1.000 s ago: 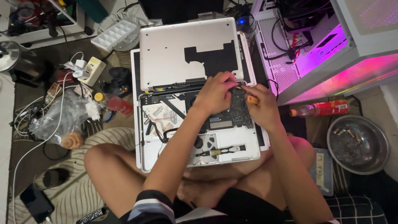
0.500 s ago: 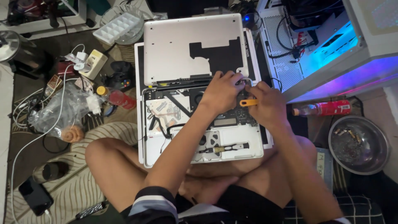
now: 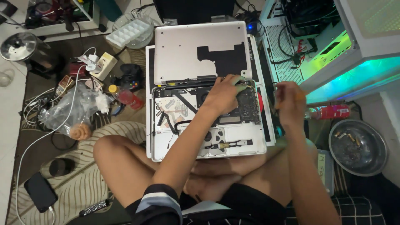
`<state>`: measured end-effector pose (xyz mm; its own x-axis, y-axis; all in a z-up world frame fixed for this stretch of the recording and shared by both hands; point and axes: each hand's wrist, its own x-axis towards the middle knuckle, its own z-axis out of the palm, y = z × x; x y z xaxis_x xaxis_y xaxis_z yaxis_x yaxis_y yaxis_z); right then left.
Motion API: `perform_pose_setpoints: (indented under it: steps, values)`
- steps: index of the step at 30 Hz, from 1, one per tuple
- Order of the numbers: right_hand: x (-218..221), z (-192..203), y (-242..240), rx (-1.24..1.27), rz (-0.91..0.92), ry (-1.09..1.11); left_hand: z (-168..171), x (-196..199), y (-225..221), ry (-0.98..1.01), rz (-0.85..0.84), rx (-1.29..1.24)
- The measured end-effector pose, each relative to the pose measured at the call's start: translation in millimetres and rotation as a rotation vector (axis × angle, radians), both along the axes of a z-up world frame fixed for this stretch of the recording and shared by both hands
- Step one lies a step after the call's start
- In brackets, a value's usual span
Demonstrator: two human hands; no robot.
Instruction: Repairing a laptop by connecting and disconnecting internal components and cables using a spudger and fingers.
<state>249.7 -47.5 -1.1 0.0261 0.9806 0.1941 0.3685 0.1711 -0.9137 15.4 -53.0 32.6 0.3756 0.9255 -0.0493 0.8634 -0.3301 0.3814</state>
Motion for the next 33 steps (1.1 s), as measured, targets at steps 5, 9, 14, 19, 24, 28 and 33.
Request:
perform_pose_setpoints:
  steps: [5,9,14,19,24,28,33]
  values:
    - [4,-2,-10,-0.158,-0.137,0.063,-2,-16,-11,-0.084,-0.004,0.126]
    - [-10,26,-33,-0.195,-0.032,-0.025,-8,-48,-33,-0.217,0.09,0.354]
    - [-29,33,-42,-0.281,0.094,0.062,-17,-77,-88,-0.286,0.295,0.334]
    - [-39,24,-37,-0.266,0.163,-0.072,-27,-86,-110,-0.261,0.379,0.327]
    - [-38,18,-38,-0.173,0.078,-0.075,-32,-97,-113,-0.279,0.469,0.342]
    - [-34,27,-35,0.117,0.094,-0.508,-22,-93,-115,-0.253,0.475,0.33]
    - [-56,58,-36,-0.402,0.12,-0.156,-20,-91,-116,-0.136,0.492,0.388]
